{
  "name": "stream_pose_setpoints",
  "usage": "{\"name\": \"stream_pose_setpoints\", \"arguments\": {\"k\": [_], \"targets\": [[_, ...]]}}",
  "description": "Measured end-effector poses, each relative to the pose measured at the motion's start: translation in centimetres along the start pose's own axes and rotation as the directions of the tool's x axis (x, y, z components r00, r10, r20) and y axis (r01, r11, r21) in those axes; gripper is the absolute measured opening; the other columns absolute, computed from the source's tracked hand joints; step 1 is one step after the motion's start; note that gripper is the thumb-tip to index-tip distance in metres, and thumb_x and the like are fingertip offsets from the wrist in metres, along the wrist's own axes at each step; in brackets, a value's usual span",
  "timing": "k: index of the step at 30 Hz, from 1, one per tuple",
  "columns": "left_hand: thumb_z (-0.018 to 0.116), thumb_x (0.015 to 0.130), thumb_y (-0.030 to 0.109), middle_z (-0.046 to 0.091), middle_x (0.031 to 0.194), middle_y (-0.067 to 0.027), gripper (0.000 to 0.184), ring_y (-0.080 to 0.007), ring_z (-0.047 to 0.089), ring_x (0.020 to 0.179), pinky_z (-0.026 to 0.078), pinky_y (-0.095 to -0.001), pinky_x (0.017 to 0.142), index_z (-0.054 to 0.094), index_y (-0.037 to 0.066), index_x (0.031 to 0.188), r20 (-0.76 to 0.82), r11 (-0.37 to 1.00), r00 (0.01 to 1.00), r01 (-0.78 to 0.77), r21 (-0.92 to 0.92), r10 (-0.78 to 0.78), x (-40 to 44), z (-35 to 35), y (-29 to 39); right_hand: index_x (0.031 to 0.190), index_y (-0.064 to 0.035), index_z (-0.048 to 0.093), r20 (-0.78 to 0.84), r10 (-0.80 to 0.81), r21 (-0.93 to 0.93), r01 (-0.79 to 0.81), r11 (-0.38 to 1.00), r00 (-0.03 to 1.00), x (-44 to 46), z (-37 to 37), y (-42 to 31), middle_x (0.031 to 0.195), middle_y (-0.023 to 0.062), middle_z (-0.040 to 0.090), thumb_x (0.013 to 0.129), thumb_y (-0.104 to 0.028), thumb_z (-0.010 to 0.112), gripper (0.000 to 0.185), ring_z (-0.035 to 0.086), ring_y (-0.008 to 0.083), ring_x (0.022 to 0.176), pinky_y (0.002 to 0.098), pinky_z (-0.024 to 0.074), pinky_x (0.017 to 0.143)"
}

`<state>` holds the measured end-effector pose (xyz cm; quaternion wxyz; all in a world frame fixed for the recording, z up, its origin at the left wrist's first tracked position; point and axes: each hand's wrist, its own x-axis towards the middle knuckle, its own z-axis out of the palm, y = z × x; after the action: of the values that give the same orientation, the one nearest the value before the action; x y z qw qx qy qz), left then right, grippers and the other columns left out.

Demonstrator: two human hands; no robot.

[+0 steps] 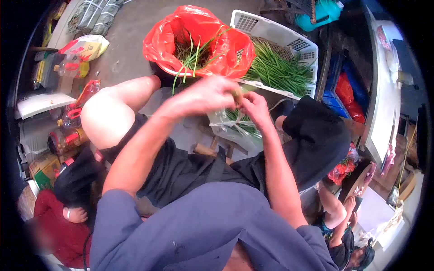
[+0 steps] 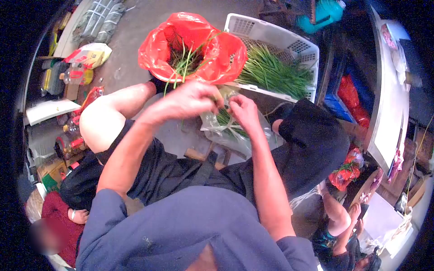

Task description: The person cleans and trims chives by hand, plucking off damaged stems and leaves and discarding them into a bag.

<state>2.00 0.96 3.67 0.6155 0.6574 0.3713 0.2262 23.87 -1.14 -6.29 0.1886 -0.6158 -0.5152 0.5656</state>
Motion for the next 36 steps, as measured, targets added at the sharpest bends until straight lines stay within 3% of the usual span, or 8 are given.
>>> {"name": "stream_pose_setpoints", "arguments": {"k": [3, 5, 8, 11, 14, 17, 23, 36], "targets": [[0.055, 0.074, 0.013, 0.068, 0.08, -0.0141, 0.02, -0.0303, 0.066, 0.079, 0.051, -0.0404, 0.072, 0.064, 0.0, 0.085, 0.354, 0.919, 0.919, 0.024, 0.394, -0.176, 0.6, 5.3, -4.1, 0.098, 0.0006, 0.065, -0.121, -0.009, 0.165, 0.029, 0.986, 0.993, 0.8, 1.5, 0.8, 0.077, 0.008, 0.069, 0.084, -0.014, 0.058, 0.021, 0.065, 0.0128, 0.064, 0.0275, 0.0497, 0.059], [0.056, 0.071, 0.016, 0.067, 0.084, -0.0172, 0.023, -0.0348, 0.065, 0.084, 0.052, -0.0441, 0.073, 0.066, 0.003, 0.086, 0.341, 0.805, 0.902, 0.013, 0.593, -0.266, -0.1, 7.2, -6.6, 0.099, 0.0002, 0.064, -0.199, -0.033, 0.167, 0.067, 0.984, 0.98, 1.1, 2.0, 1.8, 0.08, 0.0091, 0.068, 0.086, -0.013, 0.057, 0.02, 0.063, 0.0119, 0.062, 0.0256, 0.0487, 0.056], [0.059, 0.071, 0.016, 0.068, 0.086, -0.0155, 0.02, -0.0317, 0.067, 0.085, 0.054, -0.0448, 0.072, 0.07, 0.008, 0.085, 0.146, 0.495, 0.853, 0.144, 0.857, -0.501, 0.2, 5.0, -9.7, 0.095, 0.0018, 0.063, -0.342, 0.204, 0.444, -0.034, 0.895, 0.917, 0.2, 1.2, 0.6, 0.074, 0.0051, 0.063, 0.088, -0.01, 0.055, 0.016, 0.061, 0.0119, 0.057, 0.0237, 0.0471, 0.049], [0.059, 0.072, 0.016, 0.07, 0.085, -0.0141, 0.019, -0.0317, 0.068, 0.083, 0.054, -0.0433, 0.07, 0.071, 0.007, 0.083, 0.028, 0.326, 0.836, 0.183, 0.927, -0.548, 0.0, 1.3, -10.7, 0.086, 0.0019, 0.063, -0.178, 0.19, 0.346, -0.12, 0.931, 0.966, 0.1, -0.2, 0.7, 0.069, 0.0042, 0.062, 0.085, -0.012, 0.056, 0.015, 0.058, 0.0107, 0.052, 0.0247, 0.047, 0.048], [0.059, 0.071, 0.016, 0.069, 0.083, -0.0144, 0.018, -0.0318, 0.068, 0.083, 0.054, -0.0435, 0.07, 0.07, 0.006, 0.081, -0.035, 0.326, 0.821, 0.265, 0.907, -0.57, -0.2, -0.4, -10.9, 0.077, 0.0021, 0.064, 0.07, 0.221, 0.088, -0.227, 0.97, 0.973, 0.0, 0.9, 2.0, 0.062, 0.0075, 0.062, 0.08, -0.01, 0.057, 0.015, 0.061, 0.0139, 0.051, 0.0286, 0.0486, 0.048], [0.058, 0.07, 0.014, 0.068, 0.082, -0.0154, 0.017, -0.0322, 0.067, 0.082, 0.054, -0.0437, 0.07, 0.069, 0.005, 0.079, -0.046, 0.364, 0.843, 0.28, 0.888, -0.536, 0.1, -0.3, -10.6, 0.083, -0.0014, 0.068, 0.213, 0.18, -0.37, -0.091, 0.925, 0.96, 0.6, 3.4, 4.7, 0.072, 0.0165, 0.067, 0.077, -0.017, 0.054, 0.022, 0.067, 0.0253, 0.062, 0.0392, 0.053, 0.066], [0.056, 0.069, 0.015, 0.067, 0.082, -0.0181, 0.02, -0.0355, 0.065, 0.083, 0.052, -0.0451, 0.073, 0.068, 0.004, 0.081, -0.084, 0.481, 0.891, 0.317, 0.817, -0.446, 0.4, -0.6, -10.8, 0.091, -0.007, 0.07, 0.065, 0.05, -0.314, -0.027, 0.949, 0.997, 3.9, 7.8, 9.9, 0.089, 0.0201, 0.067, 0.076, -0.021, 0.055, 0.025, 0.064, 0.0371, 0.088, 0.0459, 0.0497, 0.08], [0.054, 0.071, 0.013, 0.064, 0.08, -0.0203, 0.019, -0.0374, 0.064, 0.081, 0.051, -0.0472, 0.072, 0.066, 0.002, 0.08, -0.129, 0.617, 0.923, 0.341, 0.709, -0.362, 0.3, -0.4, -10.6, 0.106, -0.0077, 0.06, 0.03, -0.25, -0.547, 0.226, 0.806, 0.968, 4.6, 12.6, 9.1, 0.101, 0.0178, 0.063, 0.075, -0.021, 0.062, 0.034, 0.063, 0.0371, 0.086, 0.0491, 0.0513, 0.073]]}}
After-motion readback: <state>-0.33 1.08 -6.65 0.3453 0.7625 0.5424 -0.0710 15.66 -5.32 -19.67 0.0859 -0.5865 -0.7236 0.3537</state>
